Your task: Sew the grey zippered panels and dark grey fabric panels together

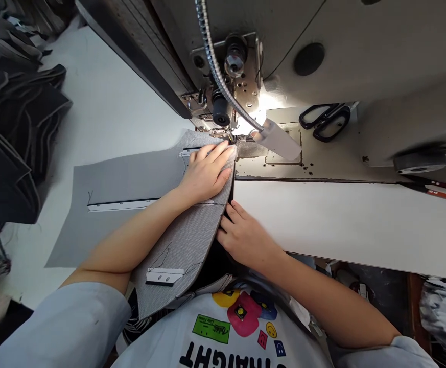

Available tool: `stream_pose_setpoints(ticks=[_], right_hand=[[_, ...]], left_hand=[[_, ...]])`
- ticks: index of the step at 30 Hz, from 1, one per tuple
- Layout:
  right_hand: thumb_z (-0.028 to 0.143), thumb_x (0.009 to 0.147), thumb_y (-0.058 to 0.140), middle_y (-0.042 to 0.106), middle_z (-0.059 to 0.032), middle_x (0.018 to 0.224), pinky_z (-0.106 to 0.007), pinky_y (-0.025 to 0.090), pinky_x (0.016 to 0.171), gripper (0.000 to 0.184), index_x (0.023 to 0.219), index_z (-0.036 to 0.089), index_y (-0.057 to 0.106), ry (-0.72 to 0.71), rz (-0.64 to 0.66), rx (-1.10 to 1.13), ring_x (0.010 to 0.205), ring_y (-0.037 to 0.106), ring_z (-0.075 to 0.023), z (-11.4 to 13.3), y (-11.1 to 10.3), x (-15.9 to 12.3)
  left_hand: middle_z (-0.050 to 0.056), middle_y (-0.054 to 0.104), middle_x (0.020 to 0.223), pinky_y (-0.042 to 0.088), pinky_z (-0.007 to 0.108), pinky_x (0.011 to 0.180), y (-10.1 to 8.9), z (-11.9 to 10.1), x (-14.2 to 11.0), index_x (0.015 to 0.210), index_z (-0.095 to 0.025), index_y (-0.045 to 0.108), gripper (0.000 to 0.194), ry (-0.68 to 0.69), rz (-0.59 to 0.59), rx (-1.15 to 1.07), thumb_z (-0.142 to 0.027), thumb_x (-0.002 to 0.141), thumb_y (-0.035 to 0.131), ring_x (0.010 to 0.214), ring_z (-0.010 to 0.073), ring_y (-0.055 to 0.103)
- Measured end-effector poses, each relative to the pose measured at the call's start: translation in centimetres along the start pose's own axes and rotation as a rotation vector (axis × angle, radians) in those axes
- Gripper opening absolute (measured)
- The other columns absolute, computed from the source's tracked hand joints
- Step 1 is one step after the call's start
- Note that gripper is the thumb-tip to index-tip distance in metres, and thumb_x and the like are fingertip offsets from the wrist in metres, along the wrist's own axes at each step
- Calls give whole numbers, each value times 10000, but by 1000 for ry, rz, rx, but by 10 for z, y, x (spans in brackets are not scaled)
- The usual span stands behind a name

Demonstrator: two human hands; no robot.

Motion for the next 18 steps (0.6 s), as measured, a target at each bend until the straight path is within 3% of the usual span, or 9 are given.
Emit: stream_pose_setpoints(ticks=[10,18], right_hand=[[134,897,604,693,-149,1136,-501,447,1132,182,1023,129,736,16,16,-1,1249,565,-286,0,3,-2],[178,896,631,699,-161,1162,-501,480,1096,135,933,129,751,27,-8,-67,1223,592,-313,9,4,-2]], left_hand=[[89,344,1615,326,483,1125,5,2,2,1515,-199,414,553,7,-53,-13,-376,1002,309,1423,313,335],[101,342,1614,326,467,1141,3,0,-2,1511,-173,414,550,8,-31,-10,-362,1006,308,1438,303,329]])
Point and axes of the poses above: each hand's wrist, its own x-axis towards the middle knuckle, its own y-axis out of the palm, z = x × y, the point moved 3 cm from there along x, towards the middle knuckle
